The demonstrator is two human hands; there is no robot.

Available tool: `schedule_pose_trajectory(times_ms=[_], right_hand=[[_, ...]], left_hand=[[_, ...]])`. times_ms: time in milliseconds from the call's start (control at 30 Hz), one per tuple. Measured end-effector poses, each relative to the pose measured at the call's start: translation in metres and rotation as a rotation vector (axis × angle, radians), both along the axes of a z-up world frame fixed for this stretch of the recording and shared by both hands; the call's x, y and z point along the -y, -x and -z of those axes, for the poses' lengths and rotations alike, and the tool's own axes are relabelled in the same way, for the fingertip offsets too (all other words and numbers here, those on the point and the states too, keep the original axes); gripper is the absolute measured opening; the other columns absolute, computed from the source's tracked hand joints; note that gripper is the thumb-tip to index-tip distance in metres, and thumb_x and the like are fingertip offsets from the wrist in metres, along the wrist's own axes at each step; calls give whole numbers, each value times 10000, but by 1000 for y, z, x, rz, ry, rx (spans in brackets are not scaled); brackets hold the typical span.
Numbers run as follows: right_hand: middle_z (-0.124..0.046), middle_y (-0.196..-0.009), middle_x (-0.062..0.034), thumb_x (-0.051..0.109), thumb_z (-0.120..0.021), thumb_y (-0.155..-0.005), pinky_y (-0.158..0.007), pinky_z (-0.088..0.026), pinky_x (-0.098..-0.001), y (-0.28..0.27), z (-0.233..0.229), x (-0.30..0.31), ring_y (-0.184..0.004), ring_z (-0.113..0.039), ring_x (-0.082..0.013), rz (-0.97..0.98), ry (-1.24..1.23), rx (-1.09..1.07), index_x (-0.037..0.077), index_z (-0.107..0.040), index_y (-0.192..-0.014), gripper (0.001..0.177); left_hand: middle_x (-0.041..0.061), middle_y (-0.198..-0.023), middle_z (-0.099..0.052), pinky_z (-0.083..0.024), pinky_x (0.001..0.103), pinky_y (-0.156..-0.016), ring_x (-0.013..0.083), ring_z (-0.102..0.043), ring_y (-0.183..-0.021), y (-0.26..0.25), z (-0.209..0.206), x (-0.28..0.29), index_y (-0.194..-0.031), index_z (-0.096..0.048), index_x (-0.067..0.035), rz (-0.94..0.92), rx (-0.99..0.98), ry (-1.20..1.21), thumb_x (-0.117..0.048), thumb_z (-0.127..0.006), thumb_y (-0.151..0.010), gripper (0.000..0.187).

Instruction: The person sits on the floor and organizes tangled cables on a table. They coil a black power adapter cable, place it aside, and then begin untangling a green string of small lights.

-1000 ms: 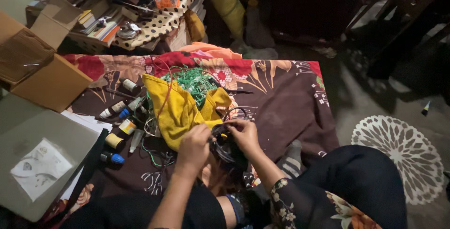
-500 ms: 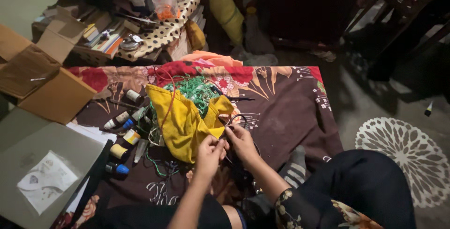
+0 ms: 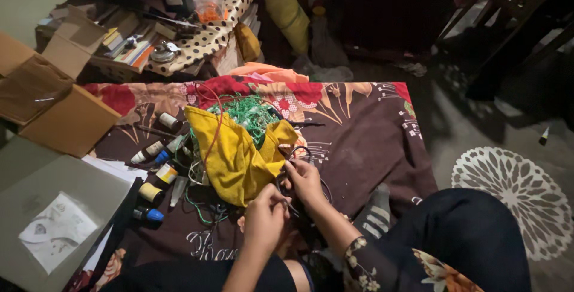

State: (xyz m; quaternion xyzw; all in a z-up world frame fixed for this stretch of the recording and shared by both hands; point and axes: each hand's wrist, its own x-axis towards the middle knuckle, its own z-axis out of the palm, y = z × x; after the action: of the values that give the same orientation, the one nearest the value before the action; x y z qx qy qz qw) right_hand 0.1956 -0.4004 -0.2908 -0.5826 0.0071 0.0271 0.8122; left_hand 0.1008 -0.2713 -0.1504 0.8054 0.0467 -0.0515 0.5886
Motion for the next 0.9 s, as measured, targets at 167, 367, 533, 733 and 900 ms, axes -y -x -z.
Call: schedule_pose_trajectory(times_ms=[167, 367, 533, 733, 900], right_hand=[[-654, -690, -10, 164, -602, -1028, -602, -542, -263, -5, -1, 10, -519, -562, -84, 49, -49, -63, -30, -691, -967, 222], [-635, -617, -37, 206, -589, -1047, -631, -556, -280, -7, -3, 14, -566, -636, -126, 8, -33, -46, -24, -689, -981, 260], [-667, -636, -58, 208, -599, -1034, -565, -527, -269, -3, -3, 17, -568, -642, -131, 11, -59, -128, 4, -682, -979, 228], [-705, -719, -68, 219, -614, -1012, -527, -509, -261, 4, -32, 14, -573, -631, -133, 14, -86, -165, 17, -694, -992, 218], [-684, -983, -31, 143, -741, -951, -713, -457, -237, 19, -84, 23, -828, -570, -91, 108, 135, 118, -23, -802, -990, 180]], left_hand=[[71, -892, -783, -528, 230, -551, 112, -647, -585, -21, 5, -37, -968, -675, -86, -198, 33, 419, -29, -649, -913, 83], [80, -826, -753, -573, 226, -661, 116, -704, -725, -21, 32, -23, -1028, -746, -58, 57, 88, -37, 116, -774, -698, 375], [53, -870, -742, -588, 228, -637, 95, -742, -725, -22, 48, -7, -934, -788, -44, 82, 363, -35, 112, -751, -749, 245], [88, -818, -744, -539, 252, -518, 118, -674, -626, -30, 61, -5, -973, -789, 20, 6, 68, 349, -15, -795, -860, 118], [94, -801, -760, -562, 283, -497, 156, -682, -576, -43, 68, 0, -1006, -742, -3, -146, -118, 611, -31, -731, -876, 134]])
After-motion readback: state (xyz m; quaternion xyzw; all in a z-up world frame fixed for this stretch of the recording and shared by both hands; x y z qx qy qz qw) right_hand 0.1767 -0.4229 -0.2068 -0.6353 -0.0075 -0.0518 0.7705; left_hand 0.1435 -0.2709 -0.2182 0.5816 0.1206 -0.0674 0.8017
